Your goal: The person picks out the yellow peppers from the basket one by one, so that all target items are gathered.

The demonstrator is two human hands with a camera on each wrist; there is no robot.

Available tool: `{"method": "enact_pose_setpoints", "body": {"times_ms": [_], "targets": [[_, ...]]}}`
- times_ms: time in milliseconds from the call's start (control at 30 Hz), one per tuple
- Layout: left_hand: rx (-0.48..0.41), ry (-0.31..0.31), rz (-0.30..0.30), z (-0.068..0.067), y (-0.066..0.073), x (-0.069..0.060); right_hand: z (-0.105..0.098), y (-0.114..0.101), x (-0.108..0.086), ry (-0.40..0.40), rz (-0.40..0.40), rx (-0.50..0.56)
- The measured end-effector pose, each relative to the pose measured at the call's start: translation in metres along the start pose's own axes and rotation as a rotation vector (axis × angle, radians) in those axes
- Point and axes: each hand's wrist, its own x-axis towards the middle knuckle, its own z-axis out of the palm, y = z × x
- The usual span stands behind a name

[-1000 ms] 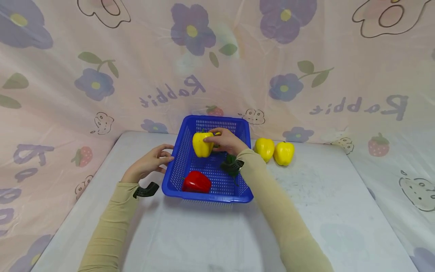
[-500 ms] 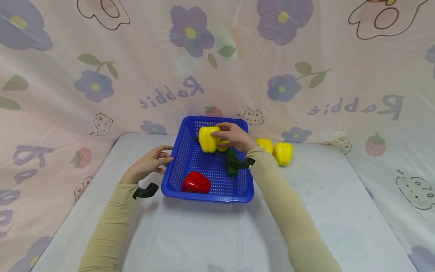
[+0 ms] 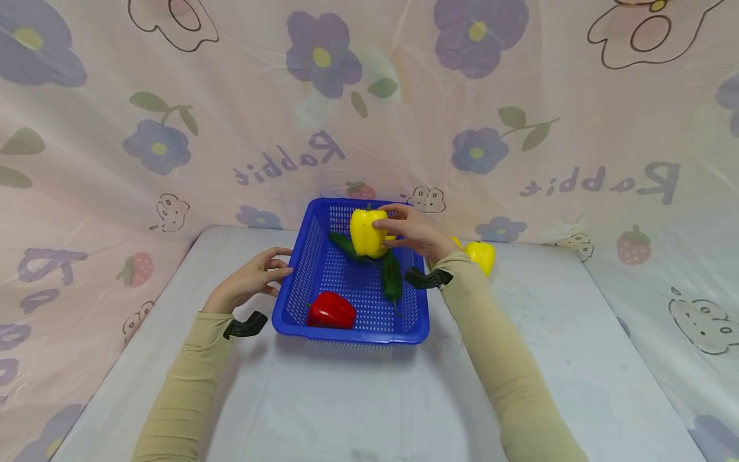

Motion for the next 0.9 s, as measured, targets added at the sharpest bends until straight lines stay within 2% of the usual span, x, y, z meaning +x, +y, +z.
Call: {"method": "enact_pose_setpoints", "body": {"times_ms": [433, 900], "targets": [[0.014, 0.009, -0.003, 0.001, 0.001, -0.001, -0.013, -0.001, -0.019, 0.004, -0.046, -0.009], [0.02, 0.006, 0.01, 0.0, -0.001, 0.0, -0.036, 0.007, -0.04, 0.039, -0.048, -0.015]]}}
